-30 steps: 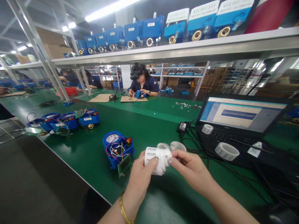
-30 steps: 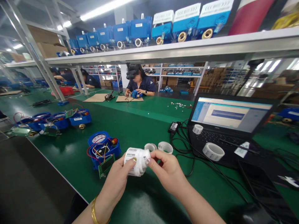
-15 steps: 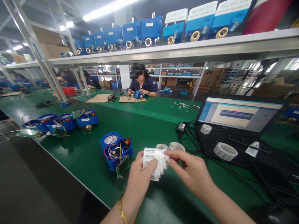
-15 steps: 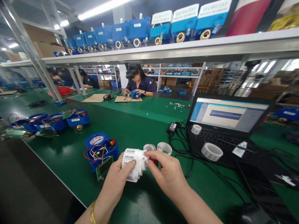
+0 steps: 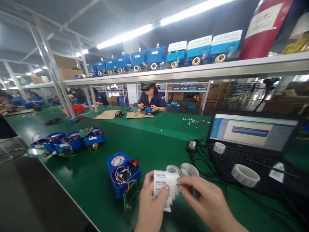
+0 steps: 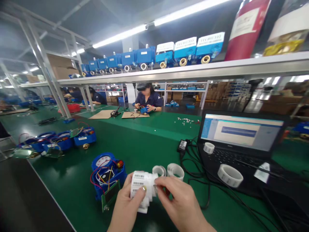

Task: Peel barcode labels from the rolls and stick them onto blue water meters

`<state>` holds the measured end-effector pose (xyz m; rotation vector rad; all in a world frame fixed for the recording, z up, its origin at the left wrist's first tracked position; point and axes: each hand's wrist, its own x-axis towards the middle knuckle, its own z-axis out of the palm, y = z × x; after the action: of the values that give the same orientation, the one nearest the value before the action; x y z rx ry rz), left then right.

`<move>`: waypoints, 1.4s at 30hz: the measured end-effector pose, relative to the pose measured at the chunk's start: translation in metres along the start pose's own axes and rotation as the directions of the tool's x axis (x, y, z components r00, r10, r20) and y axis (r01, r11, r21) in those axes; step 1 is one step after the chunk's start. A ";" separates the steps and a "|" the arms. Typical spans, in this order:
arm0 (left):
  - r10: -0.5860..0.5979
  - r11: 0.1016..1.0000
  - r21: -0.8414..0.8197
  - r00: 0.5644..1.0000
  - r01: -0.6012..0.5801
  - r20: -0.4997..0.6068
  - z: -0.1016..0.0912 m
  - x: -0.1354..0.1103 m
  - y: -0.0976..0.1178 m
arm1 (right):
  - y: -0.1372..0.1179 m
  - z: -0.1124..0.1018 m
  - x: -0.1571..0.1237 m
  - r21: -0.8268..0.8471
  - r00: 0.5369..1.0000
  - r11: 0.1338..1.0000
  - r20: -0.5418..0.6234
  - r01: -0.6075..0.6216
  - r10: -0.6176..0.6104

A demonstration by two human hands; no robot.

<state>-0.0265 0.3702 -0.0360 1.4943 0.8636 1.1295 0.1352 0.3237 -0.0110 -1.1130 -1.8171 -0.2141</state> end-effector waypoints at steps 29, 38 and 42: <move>-0.435 0.565 -0.792 0.899 0.233 -0.046 0.023 0.005 0.012 | -0.005 0.002 0.001 0.390 0.861 0.780 0.077 -0.490 0.502; -0.535 0.426 -0.777 0.821 0.464 0.198 0.030 0.012 0.012 | 0.002 0.014 0.000 0.307 0.853 0.797 0.165 -0.521 0.494; -0.527 0.536 -0.662 0.820 0.524 0.222 0.022 -0.006 -0.009 | 0.056 -0.042 0.016 0.010 0.787 0.799 -0.165 -0.602 0.595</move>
<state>-0.0069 0.3604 -0.0468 0.5147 0.6908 0.8388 0.2026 0.3411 0.0072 -1.5990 -1.2389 0.0391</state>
